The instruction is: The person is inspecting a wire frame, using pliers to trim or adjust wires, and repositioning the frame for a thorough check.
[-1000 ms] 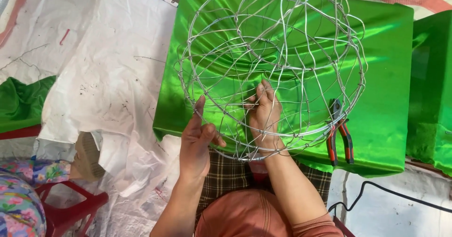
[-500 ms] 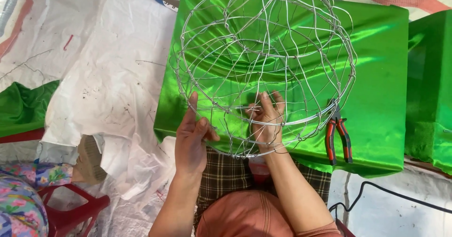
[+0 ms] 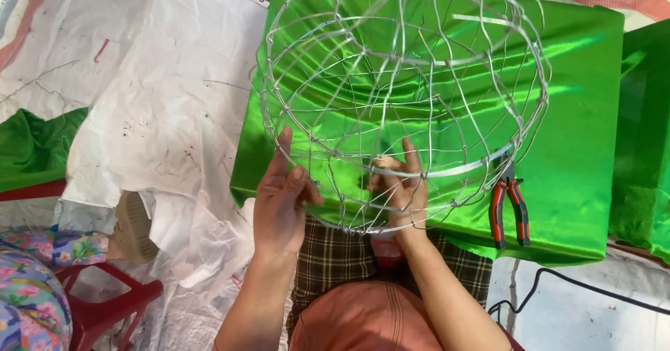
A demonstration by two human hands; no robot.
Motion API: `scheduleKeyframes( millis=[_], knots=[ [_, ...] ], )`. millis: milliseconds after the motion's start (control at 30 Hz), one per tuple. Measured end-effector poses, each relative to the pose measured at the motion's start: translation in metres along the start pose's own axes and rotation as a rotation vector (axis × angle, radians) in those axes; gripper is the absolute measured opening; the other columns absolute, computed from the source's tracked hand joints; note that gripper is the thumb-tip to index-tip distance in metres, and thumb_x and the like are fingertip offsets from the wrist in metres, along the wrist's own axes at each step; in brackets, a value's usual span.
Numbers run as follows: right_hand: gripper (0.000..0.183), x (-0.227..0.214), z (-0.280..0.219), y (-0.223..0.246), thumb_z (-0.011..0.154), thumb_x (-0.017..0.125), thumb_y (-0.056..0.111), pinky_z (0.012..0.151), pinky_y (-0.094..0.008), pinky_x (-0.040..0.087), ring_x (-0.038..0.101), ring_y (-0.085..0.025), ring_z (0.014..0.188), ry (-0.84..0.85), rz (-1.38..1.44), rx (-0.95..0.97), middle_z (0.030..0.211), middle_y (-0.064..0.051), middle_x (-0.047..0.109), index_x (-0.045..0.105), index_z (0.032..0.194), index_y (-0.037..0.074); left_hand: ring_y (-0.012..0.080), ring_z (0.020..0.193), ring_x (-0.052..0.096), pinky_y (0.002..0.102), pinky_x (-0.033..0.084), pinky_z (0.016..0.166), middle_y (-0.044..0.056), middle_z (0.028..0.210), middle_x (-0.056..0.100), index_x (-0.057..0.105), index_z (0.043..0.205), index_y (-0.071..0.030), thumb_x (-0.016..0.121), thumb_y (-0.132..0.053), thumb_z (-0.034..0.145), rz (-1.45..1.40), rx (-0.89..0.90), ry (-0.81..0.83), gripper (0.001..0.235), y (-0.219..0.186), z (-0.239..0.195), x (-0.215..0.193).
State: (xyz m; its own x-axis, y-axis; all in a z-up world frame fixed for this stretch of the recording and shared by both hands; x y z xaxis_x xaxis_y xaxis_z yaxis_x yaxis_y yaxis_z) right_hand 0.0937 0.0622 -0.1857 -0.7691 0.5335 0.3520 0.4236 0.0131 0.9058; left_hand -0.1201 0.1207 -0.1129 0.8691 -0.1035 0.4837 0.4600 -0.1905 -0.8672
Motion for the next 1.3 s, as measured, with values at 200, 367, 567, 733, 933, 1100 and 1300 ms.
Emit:
scheduleKeyframes(
  millis=[200, 367, 567, 733, 933, 1100, 1300],
  knots=[
    [0.101, 0.019, 0.006, -0.007, 0.093, 0.062, -0.005, 0.066, -0.042, 0.064, 0.07, -0.028, 0.069, 0.145, -0.56, -0.101, 0.111, -0.023, 0.072, -0.009, 0.163, 0.012, 0.0163, 0.056, 0.069, 0.022, 0.054, 0.062, 0.008, 0.066, 0.064, 0.036, 0.159, -0.009, 0.058, -0.015, 0.102, -0.12, -0.01, -0.037, 0.062, -0.007, 0.005, -0.01],
    [0.084, 0.025, 0.022, 0.007, 0.096, 0.068, 0.015, 0.083, -0.067, 0.057, 0.071, -0.052, 0.093, 0.14, -1.093, -0.203, 0.111, -0.024, 0.075, 0.016, 0.162, 0.011, 0.0155, 0.056, 0.067, 0.024, 0.054, 0.06, 0.007, 0.068, 0.063, 0.036, 0.158, -0.006, 0.055, -0.017, 0.103, -0.146, -0.037, -0.073, 0.06, -0.016, 0.008, -0.012],
    [0.065, 0.014, 0.032, 0.015, 0.099, 0.062, 0.013, 0.071, -0.057, 0.061, 0.074, -0.044, 0.079, 0.132, -1.326, -0.342, 0.096, -0.02, 0.075, 0.043, 0.156, 0.037, 0.015, 0.055, 0.067, 0.021, 0.053, 0.06, 0.005, 0.067, 0.062, 0.034, 0.16, -0.007, 0.054, -0.016, 0.103, -0.16, -0.034, -0.052, 0.061, -0.01, 0.004, -0.011],
    [0.059, -0.001, 0.041, -0.009, 0.098, 0.065, 0.016, 0.073, -0.05, 0.061, 0.074, -0.032, 0.083, 0.149, -1.304, -0.425, 0.093, -0.007, 0.071, 0.049, 0.15, 0.038, 0.0158, 0.053, 0.066, 0.021, 0.051, 0.058, 0.006, 0.064, 0.062, 0.029, 0.161, -0.007, 0.055, -0.015, 0.103, -0.093, -0.028, -0.03, 0.064, -0.003, -0.001, -0.002],
    [0.045, 0.007, 0.046, -0.007, 0.097, 0.067, 0.015, 0.08, -0.048, 0.062, 0.073, -0.033, 0.096, 0.187, -1.21, -0.538, 0.111, -0.011, 0.072, 0.052, 0.139, 0.024, 0.0146, 0.055, 0.065, 0.021, 0.053, 0.061, 0.006, 0.065, 0.063, 0.03, 0.161, -0.007, 0.054, -0.015, 0.104, -0.113, -0.052, -0.021, 0.062, -0.011, 0.006, -0.01],
    [0.037, -0.006, 0.055, -0.029, 0.094, 0.076, 0.029, 0.076, -0.049, 0.061, 0.074, -0.032, 0.087, 0.197, -1.129, -0.447, 0.112, -0.012, 0.073, 0.057, 0.125, 0.019, 0.0145, 0.055, 0.066, 0.023, 0.054, 0.06, 0.005, 0.066, 0.063, 0.033, 0.16, -0.006, 0.053, -0.014, 0.104, -0.113, -0.073, 0.004, 0.06, -0.017, 0.01, -0.012],
    [0.028, -0.001, 0.051, -0.009, 0.101, 0.065, 0.044, 0.064, -0.041, 0.058, 0.074, -0.031, 0.072, 0.025, -0.975, -0.623, 0.094, -0.006, 0.076, 0.059, 0.112, 0.019, 0.0139, 0.056, 0.064, 0.022, 0.051, 0.061, 0.004, 0.065, 0.062, 0.031, 0.16, -0.005, 0.054, -0.016, 0.104, -0.14, -0.092, 0.009, 0.062, -0.015, 0.006, -0.006]
  ],
)
Point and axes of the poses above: each hand's wrist, its own z-axis towards the middle knuckle, its own x-axis out of the palm, y = z × x, the point moved 9 cm from there along z, towards the middle knuckle
